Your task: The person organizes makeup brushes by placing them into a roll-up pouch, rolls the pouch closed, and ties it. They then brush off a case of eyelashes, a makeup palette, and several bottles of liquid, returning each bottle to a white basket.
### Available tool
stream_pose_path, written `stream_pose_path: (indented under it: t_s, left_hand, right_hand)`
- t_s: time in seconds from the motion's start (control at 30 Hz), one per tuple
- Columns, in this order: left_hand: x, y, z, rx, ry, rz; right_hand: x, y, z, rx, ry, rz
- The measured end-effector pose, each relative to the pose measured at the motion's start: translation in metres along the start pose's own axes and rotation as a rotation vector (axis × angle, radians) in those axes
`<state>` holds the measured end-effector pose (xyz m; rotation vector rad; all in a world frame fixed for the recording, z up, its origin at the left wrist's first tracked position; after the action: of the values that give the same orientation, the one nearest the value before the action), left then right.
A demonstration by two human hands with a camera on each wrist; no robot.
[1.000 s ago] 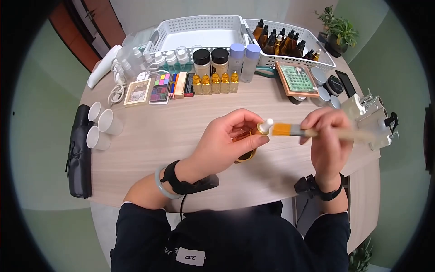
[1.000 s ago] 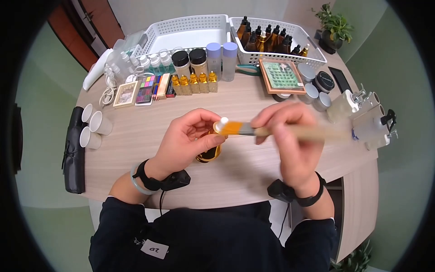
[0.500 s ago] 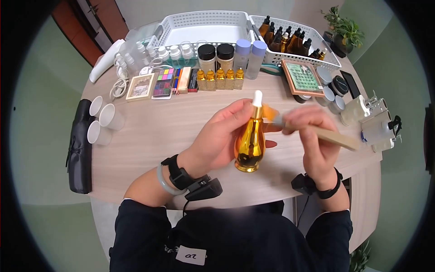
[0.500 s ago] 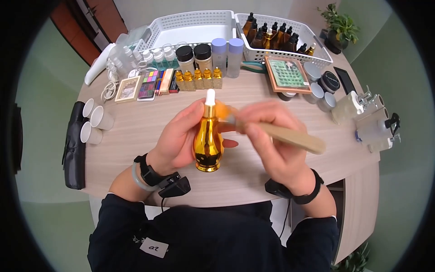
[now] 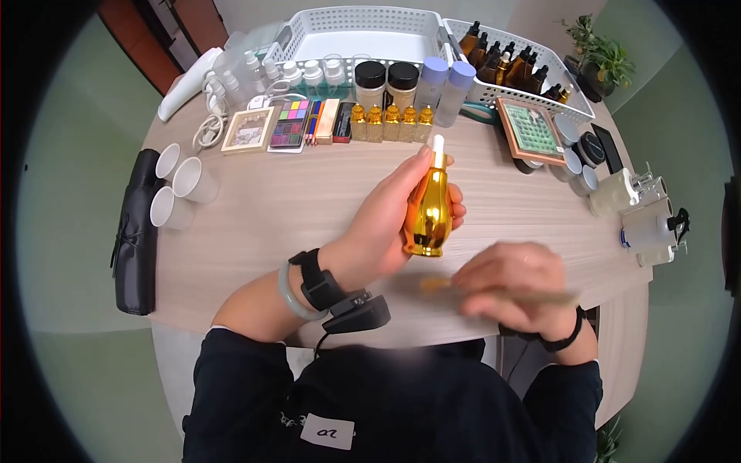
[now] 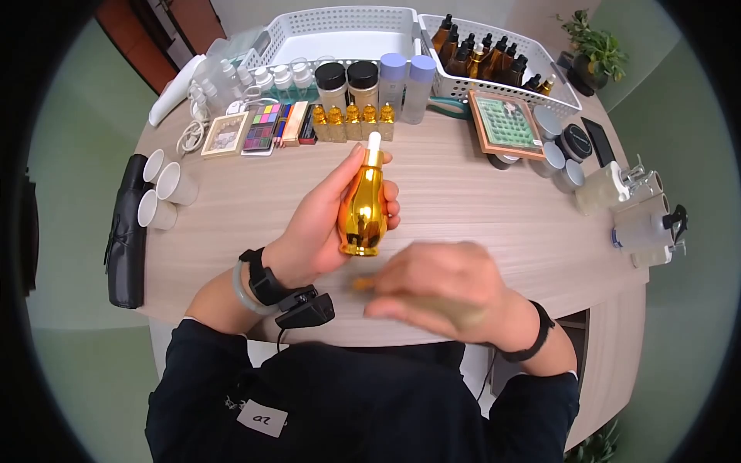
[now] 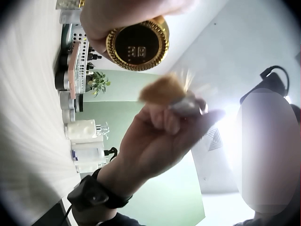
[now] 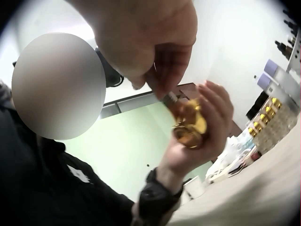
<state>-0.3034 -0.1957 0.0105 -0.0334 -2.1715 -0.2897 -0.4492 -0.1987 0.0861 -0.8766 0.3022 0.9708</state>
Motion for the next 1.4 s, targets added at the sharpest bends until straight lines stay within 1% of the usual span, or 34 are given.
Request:
stream_pose_path:
  t_s: [0.03, 0.07, 0.13, 0.17, 0.2, 0.23, 0.27, 0.33, 0.37, 0.4, 0.47, 0.5, 0.53, 0.6, 0.63, 0.67, 0.73, 0.8, 0.87, 0.9, 0.93, 1.0, 1.03, 1.13, 1.17, 1.2, 1.27, 1.3, 1.33, 1.4]
  left_hand:
    - [-0.001, -0.003, -0.001, 0.005, 0.013, 0.008]
    - [0.000, -0.003, 0.000, 0.004, 0.023, 0.017]
    - [0.005, -0.001, 0.001, -0.036, 0.041, -0.009]
    - [0.009, 0.002, 0.003, -0.086, 0.082, 0.010]
    - [0.010, 0.004, 0.004, -0.133, 0.123, 0.027]
    - [0.009, 0.004, 0.004, -0.157, 0.111, 0.070]
    - [0.009, 0.004, 0.004, -0.149, 0.111, 0.071]
    - [0.007, 0.003, 0.001, -0.069, -0.063, 0.062]
    - [0.009, 0.005, 0.000, -0.078, -0.109, 0.066]
    - [0.010, 0.006, 0.001, -0.082, -0.106, 0.064]
    - [0.011, 0.008, 0.004, -0.095, -0.052, 0.087]
    - [0.014, 0.008, 0.003, -0.090, -0.064, 0.093]
    - [0.013, 0.007, 0.004, -0.092, -0.068, 0.095]
    - [0.010, 0.007, 0.005, -0.088, 0.049, 0.145]
    - [0.009, 0.007, 0.003, -0.078, 0.051, 0.142]
    - [0.008, 0.007, 0.002, -0.082, 0.063, 0.129]
    - [0.008, 0.005, 0.002, -0.091, 0.079, 0.117]
    - [0.011, 0.005, 0.002, -0.081, 0.115, 0.086]
    - [0.017, 0.010, 0.000, -0.068, 0.083, 0.095]
    - [0.018, 0.012, -0.002, -0.042, 0.050, 0.103]
    - [0.017, 0.011, -0.002, -0.037, 0.049, 0.104]
    - [0.012, 0.008, -0.004, 0.046, 0.023, 0.120]
    - [0.010, 0.007, -0.006, 0.054, 0.027, 0.118]
    - [0.013, 0.007, -0.008, 0.023, 0.056, 0.132]
    - [0.018, 0.010, -0.009, 0.009, 0.031, 0.062]
    - [0.020, 0.012, -0.008, -0.004, 0.004, -0.008]
    - [0.020, 0.011, -0.003, 0.011, 0.000, 0.008]
    - [0.019, 0.010, -0.003, 0.035, -0.002, 0.022]
    - [0.015, 0.009, -0.003, 0.045, -0.001, 0.018]
    - [0.006, 0.007, -0.002, 0.008, -0.117, -0.035]
  right_hand:
    - [0.002, 0.001, 0.003, -0.017, 0.079, 0.018]
    - [0.000, 0.001, 0.000, -0.008, 0.076, 0.017]
    - [-0.016, 0.000, -0.008, -0.066, 0.131, -0.251]
    - [-0.022, -0.001, -0.014, 0.058, 0.157, -0.363]
    - [-0.024, -0.009, -0.019, 0.117, 0.196, -0.442]
    - [-0.024, -0.012, -0.022, 0.020, 0.259, -0.335]
    - [-0.023, -0.015, -0.024, -0.079, 0.321, -0.226]
    - [-0.018, -0.013, -0.008, 0.053, 0.210, -0.135]
    - [-0.022, -0.012, -0.004, 0.043, 0.041, -0.034]
    - [-0.026, -0.013, -0.004, 0.048, 0.038, -0.034]
    - [-0.034, -0.016, -0.006, -0.004, -0.022, -0.078]
    - [-0.035, -0.016, -0.014, 0.095, -0.042, -0.287]
    - [-0.034, -0.022, -0.018, 0.154, 0.050, -0.456]
    - [-0.027, -0.023, -0.018, 0.116, 0.214, -0.380]
    - [-0.022, -0.024, -0.013, -0.079, 0.332, -0.236]
    - [-0.013, -0.022, -0.007, -0.057, 0.282, -0.192]
    - [-0.009, -0.016, 0.005, 0.040, 0.031, -0.001]
    - [-0.007, -0.014, 0.007, 0.058, 0.051, 0.000]
    - [-0.018, -0.016, 0.007, -0.052, 0.286, -0.251]
    - [-0.021, -0.018, 0.004, -0.057, 0.443, -0.310]
    - [-0.019, -0.016, 0.003, -0.061, 0.444, -0.309]
    - [-0.010, -0.008, 0.003, -0.069, 0.339, -0.150]
    - [-0.006, -0.005, 0.006, 0.013, 0.150, -0.066]
    - [-0.007, -0.004, 0.009, -0.005, 0.157, -0.043]
    - [-0.009, -0.007, 0.007, 0.002, 0.159, -0.047]
    - [-0.017, -0.014, 0.001, 0.020, 0.236, -0.138]
    - [-0.028, -0.027, -0.008, 0.046, 0.388, -0.316]
    - [-0.026, -0.026, -0.011, 0.030, 0.333, -0.235]
    - [-0.025, -0.026, -0.009, 0.022, 0.329, -0.229]
    - [-0.017, -0.022, -0.002, 0.070, 0.137, -0.016]
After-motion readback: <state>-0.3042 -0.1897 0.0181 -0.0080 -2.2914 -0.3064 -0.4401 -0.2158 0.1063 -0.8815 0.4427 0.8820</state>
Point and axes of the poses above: each hand's wrist, its own y-axis away from the middle knuckle, its own x-axis out of the palm, z = x × y, the point moved 3 cm from there along -y, towards the middle knuckle, and after that the axes turned 2 degrees about -z, right-handed, at the moved point
